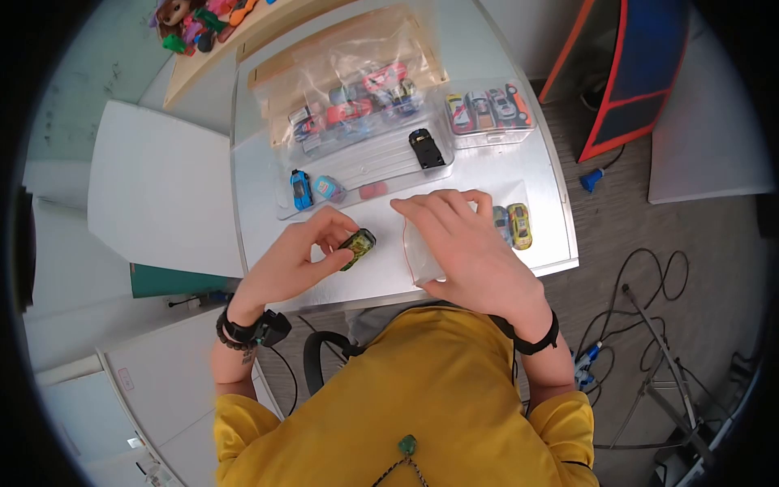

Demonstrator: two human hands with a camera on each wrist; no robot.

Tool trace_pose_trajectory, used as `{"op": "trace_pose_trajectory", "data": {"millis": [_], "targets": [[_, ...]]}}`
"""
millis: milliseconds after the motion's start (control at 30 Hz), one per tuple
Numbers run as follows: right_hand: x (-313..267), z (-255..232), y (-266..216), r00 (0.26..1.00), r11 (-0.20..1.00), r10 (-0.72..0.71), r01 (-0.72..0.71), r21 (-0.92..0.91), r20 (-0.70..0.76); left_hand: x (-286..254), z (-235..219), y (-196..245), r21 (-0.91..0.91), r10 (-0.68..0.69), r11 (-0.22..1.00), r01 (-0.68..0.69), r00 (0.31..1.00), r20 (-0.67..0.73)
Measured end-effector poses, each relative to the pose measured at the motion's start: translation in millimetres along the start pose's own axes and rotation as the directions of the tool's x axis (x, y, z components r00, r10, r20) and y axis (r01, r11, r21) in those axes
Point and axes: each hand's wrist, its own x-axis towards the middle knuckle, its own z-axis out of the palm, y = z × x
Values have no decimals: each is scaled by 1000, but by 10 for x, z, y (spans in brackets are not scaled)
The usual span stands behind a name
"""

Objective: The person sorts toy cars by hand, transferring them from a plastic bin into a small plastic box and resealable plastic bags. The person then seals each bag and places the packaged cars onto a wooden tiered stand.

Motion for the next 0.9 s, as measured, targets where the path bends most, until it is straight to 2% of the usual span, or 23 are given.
{"op": "trace_pose_trajectory", "data": {"millis": [67,133,167,233,267,333,367,433,567,767,900], "targets": [[25,24,-16,1000,1000,0,0,12,2,-42,101,-191,-9,-12,1000,12,1000,-19],[57,37,-22,1000,1000,18,-18,-16,-17,-68,162,-305,92,94,992,-87,994,-64],[69,39,-25,1000,1000,12,-12,-16,-7,-76,181,-342,85,88,993,-82,993,-73],[82,44,-32,999,1000,26,-26,-13,-22,-84,213,-398,239,200,957,-166,971,-128],[87,51,-36,1000,1000,21,-22,-14,-14,-90,234,-416,234,197,959,-162,971,-134],[94,62,-43,999,999,38,-38,-37,-22,-84,272,-434,412,345,879,-240,917,-202],[96,66,-47,999,999,38,-38,-38,-18,-74,284,-413,409,344,881,-239,917,-204],[95,68,-57,999,998,49,-49,-39,-15,-54,295,-354,434,458,837,-332,860,-226],[107,85,-58,999,998,44,-44,-50,-17,-10,371,-523,439,462,832,-339,862,-208],[120,107,-39,999,998,39,-40,-49,-21,-101,285,-572,426,394,870,-250,871,-293],[134,114,-18,999,998,45,-45,-52,-8,-278,115,-696,491,348,858,-150,873,-342]]}}
